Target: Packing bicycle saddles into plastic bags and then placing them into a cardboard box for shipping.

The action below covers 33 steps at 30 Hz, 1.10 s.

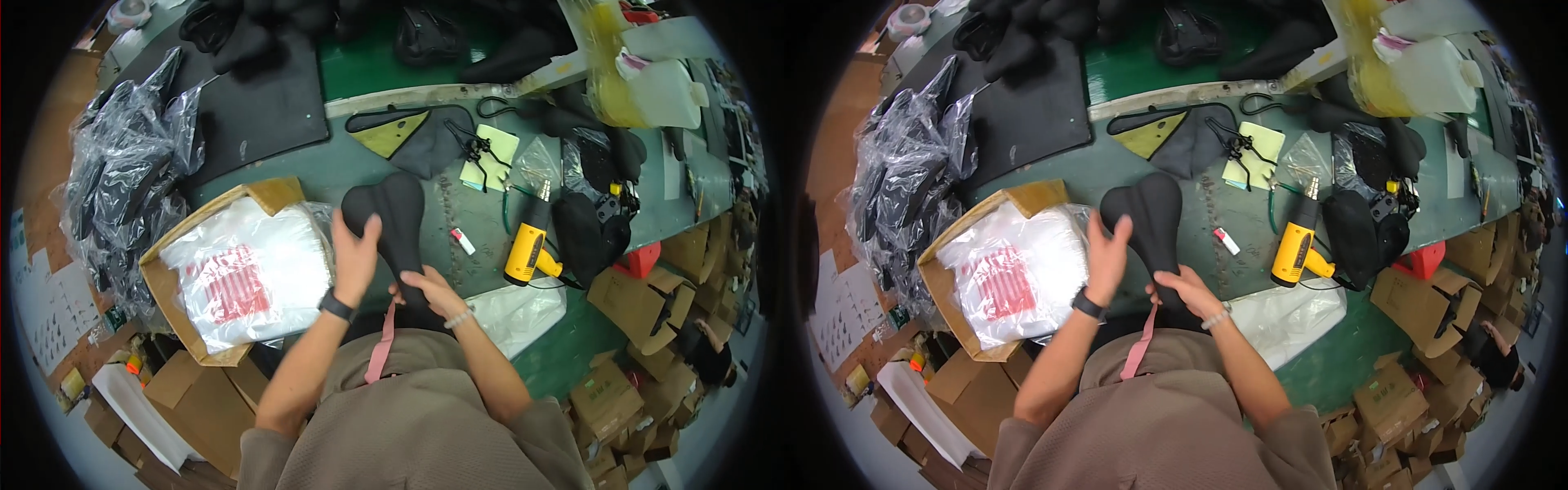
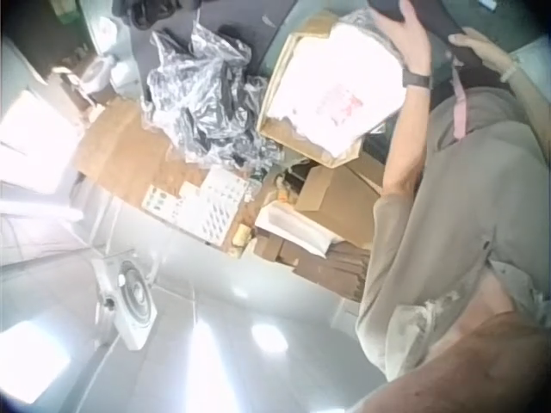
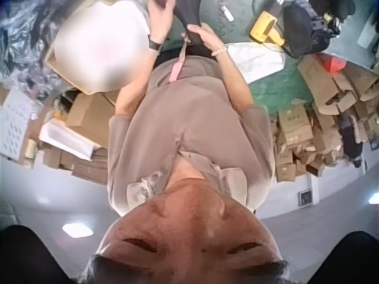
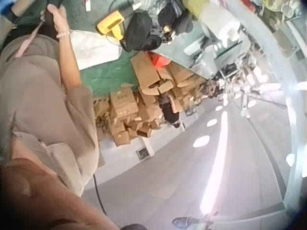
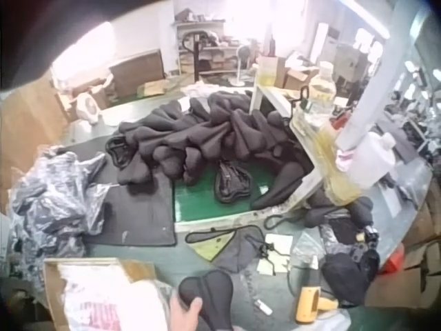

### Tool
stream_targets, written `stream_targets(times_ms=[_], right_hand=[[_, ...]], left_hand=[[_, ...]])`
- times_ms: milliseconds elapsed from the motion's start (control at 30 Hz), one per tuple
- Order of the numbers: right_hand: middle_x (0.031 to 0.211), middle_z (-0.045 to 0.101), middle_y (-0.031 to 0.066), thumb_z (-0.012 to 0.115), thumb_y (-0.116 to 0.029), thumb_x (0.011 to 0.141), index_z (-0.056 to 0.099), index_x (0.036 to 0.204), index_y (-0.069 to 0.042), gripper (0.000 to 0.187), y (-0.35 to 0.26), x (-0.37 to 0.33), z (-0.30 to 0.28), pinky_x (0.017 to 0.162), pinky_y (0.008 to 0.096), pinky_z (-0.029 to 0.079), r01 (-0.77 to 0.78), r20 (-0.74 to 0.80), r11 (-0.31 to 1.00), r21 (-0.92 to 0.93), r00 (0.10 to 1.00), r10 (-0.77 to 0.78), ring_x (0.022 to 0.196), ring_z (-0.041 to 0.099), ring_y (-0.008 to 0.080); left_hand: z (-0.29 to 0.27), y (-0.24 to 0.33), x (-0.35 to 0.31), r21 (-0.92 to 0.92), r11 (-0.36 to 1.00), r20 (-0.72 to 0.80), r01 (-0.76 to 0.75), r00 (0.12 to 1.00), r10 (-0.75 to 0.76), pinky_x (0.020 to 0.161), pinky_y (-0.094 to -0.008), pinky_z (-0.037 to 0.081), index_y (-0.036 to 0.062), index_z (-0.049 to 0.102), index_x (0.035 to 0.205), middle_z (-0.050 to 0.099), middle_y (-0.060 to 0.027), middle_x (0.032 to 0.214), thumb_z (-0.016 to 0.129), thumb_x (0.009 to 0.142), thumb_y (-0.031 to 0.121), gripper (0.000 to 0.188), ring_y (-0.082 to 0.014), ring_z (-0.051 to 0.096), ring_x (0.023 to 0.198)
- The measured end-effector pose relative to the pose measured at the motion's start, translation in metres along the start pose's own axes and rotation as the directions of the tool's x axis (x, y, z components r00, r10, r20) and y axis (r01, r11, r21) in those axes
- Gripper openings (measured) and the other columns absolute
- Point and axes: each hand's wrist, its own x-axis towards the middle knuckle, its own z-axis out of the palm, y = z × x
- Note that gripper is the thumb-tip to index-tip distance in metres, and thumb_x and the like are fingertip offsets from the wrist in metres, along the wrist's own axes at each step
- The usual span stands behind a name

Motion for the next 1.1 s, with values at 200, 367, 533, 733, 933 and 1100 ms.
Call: stream_targets(times_ms=[200,367,533,733,933,1100], right_hand=[[0.089,0.065,0.0248,0.06,-0.046,0.093,0.062,0.099,0.001,0.048,-0.002,0.012,-0.034,0.077,0.0446,0.05,-0.143,-0.299,0.473,-0.87,0.914,-0.274,0.086,0.064,0.0404],[0.128,0.051,0.0238,0.073,-0.022,0.075,0.04,0.138,0.001,0.075,-0.133,0.069,-0.117,0.097,0.0482,0.041,-0.368,0.003,-0.155,-0.917,0.38,-0.925,0.117,0.047,0.0418],[0.102,0.065,0.0204,0.073,-0.019,0.07,0.047,0.134,0.0,0.072,-0.169,0.087,-0.136,0.088,0.0454,0.047,-0.376,-0.039,-0.199,-0.905,0.539,-0.842,0.099,0.059,0.0399],[0.096,0.062,0.0171,0.073,-0.022,0.07,0.045,0.141,-0.006,0.078,-0.103,0.009,0.007,0.065,0.0439,0.052,-0.093,0.088,-0.203,-0.975,0.676,-0.731,0.077,0.063,0.0339],[0.08,0.062,0.0183,0.073,-0.03,0.074,0.036,0.146,-0.011,0.084,-0.029,0.001,0.075,0.054,0.0456,0.051,-0.319,-0.121,-0.358,-0.878,0.869,-0.479,0.062,0.064,0.0348],[0.073,0.063,0.0168,0.071,-0.033,0.08,0.033,0.143,-0.005,0.079,-0.05,0.042,0.094,0.053,0.046,0.051,-0.299,-0.054,-0.461,-0.836,0.879,-0.473,0.061,0.065,0.0361]], left_hand=[[0.031,-0.072,-0.068,-0.466,0.322,0.61,0.824,0.563,-0.558,0.084,-0.0321,0.052,-0.0043,0.054,0.123,0.064,-0.0156,0.113,0.062,0.093,0.05,0.062,-0.0223,0.063,0.098],[0.033,-0.066,-0.066,-0.42,0.402,0.651,0.813,0.579,-0.491,0.082,-0.0319,0.054,-0.0015,0.057,0.12,0.068,-0.0123,0.102,0.061,0.095,0.049,0.056,-0.0198,0.067,0.089],[0.035,-0.066,-0.067,-0.49,0.327,0.657,0.808,0.589,-0.471,0.079,-0.0334,0.056,-0.0008,0.057,0.118,0.068,-0.0136,0.101,0.059,0.096,0.05,0.055,-0.0208,0.068,0.087],[0.041,-0.086,-0.071,-0.534,0.259,0.672,0.805,0.59,-0.448,0.07,-0.0311,0.057,-0.0003,0.059,0.106,0.069,-0.0115,0.096,0.046,0.096,0.064,0.066,-0.0181,0.068,0.081],[0.052,-0.081,-0.081,-0.545,0.336,0.538,0.768,0.628,-0.562,0.097,-0.026,0.039,-0.0003,0.06,0.125,0.065,-0.0057,0.11,0.039,0.099,0.064,0.073,-0.0118,0.055,0.103],[0.064,-0.101,-0.084,-0.532,0.424,0.553,0.733,0.68,-0.482,0.093,-0.0262,0.042,0.0006,0.062,0.12,0.064,-0.0035,0.111,0.04,0.1,0.061,0.067,-0.0101,0.055,0.101]])
